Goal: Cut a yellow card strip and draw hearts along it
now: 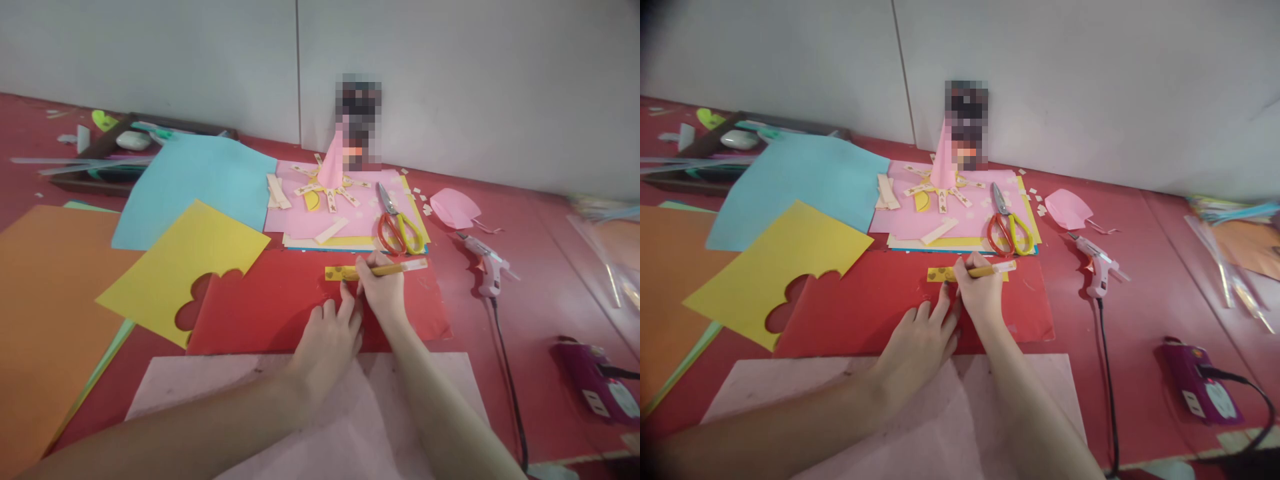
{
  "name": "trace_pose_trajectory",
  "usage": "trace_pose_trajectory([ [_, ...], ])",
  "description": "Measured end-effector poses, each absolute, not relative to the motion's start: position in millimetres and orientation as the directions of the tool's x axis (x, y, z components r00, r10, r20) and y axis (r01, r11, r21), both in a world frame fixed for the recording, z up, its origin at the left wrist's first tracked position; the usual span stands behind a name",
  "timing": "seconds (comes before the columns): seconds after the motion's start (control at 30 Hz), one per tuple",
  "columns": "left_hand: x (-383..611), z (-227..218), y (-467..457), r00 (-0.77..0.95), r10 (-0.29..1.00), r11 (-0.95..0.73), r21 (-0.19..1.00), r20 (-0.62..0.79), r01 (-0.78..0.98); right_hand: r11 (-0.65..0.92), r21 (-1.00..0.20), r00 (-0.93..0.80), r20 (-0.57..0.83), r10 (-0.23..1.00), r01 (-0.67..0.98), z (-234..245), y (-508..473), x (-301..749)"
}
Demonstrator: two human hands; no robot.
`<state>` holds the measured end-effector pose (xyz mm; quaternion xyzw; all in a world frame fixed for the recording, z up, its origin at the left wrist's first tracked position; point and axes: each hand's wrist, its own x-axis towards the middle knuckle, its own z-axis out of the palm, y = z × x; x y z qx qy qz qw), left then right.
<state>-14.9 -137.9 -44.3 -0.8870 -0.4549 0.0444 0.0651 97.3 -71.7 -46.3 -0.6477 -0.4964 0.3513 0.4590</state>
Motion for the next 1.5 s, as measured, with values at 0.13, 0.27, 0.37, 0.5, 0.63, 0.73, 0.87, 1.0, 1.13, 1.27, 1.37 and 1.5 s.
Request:
trace_pose_trajectory([
  [0.13,-14.6,-44.7,-137.2,0.587,0.809,-0.583,-0.156,-0.023,0.797,-0.071,-0.932,0.278,0.032,0.960,0.355,-49.7,-70.8,99.3],
  [0.27,-13.7,-42.8,-136.4,0.580,0.814,-0.576,-0.162,-0.021,0.802,-0.073,-0.931,0.293,0.037,0.955,0.357,-51.5,-70.4,100.5],
  [0.37,-13.4,-42.2,-136.8,0.579,0.815,-0.575,-0.153,-0.020,0.804,-0.053,-0.949,0.304,0.046,0.952,0.312,-50.4,-70.6,100.2],
  [0.5,-13.9,-43.4,-137.9,0.579,0.815,-0.574,-0.170,-0.020,0.801,-0.040,-0.961,0.283,0.041,0.958,0.275,-47.8,-71.5,98.9],
  [0.63,-14.3,-44.1,-138.0,0.578,0.816,-0.572,-0.178,-0.021,0.801,-0.052,-0.954,0.274,0.033,0.961,0.295,-46.6,-72.1,98.2],
  [0.73,-14.3,-43.4,-137.6,0.591,0.806,-0.584,-0.196,-0.023,0.788,-0.043,-0.951,0.282,0.048,0.958,0.306,-46.6,-72.1,98.1],
  [0.87,-14.2,-42.0,-136.8,0.595,0.804,-0.585,-0.212,-0.021,0.783,-0.041,-0.952,0.294,0.052,0.954,0.304,-46.4,-72.5,97.5],
  [1.0,-14.2,-40.8,-136.7,0.597,0.802,-0.587,-0.207,-0.017,0.783,-0.037,-0.948,0.298,0.062,0.953,0.317,-47.6,-73.1,97.7],
  [1.13,-14.7,-40.7,-136.9,0.596,0.803,-0.586,-0.202,-0.018,0.784,-0.025,-0.922,0.308,0.103,0.946,0.385,-52.0,-72.5,99.6],
  [1.27,-14.7,-41.5,-136.2,0.600,0.800,-0.590,-0.204,-0.018,0.781,-0.034,-0.912,0.323,0.109,0.940,0.408,-54.6,-71.5,100.6],
  [1.37,-14.1,-41.8,-135.5,0.601,0.799,-0.593,-0.205,-0.025,0.779,-0.052,-0.917,0.329,0.089,0.940,0.396,-53.6,-71.3,100.3],
  [1.5,-13.1,-40.8,-135.6,0.595,0.804,-0.583,-0.206,-0.005,0.786,-0.057,-0.923,0.324,0.075,0.943,0.381,-52.3,-71.2,99.9],
])
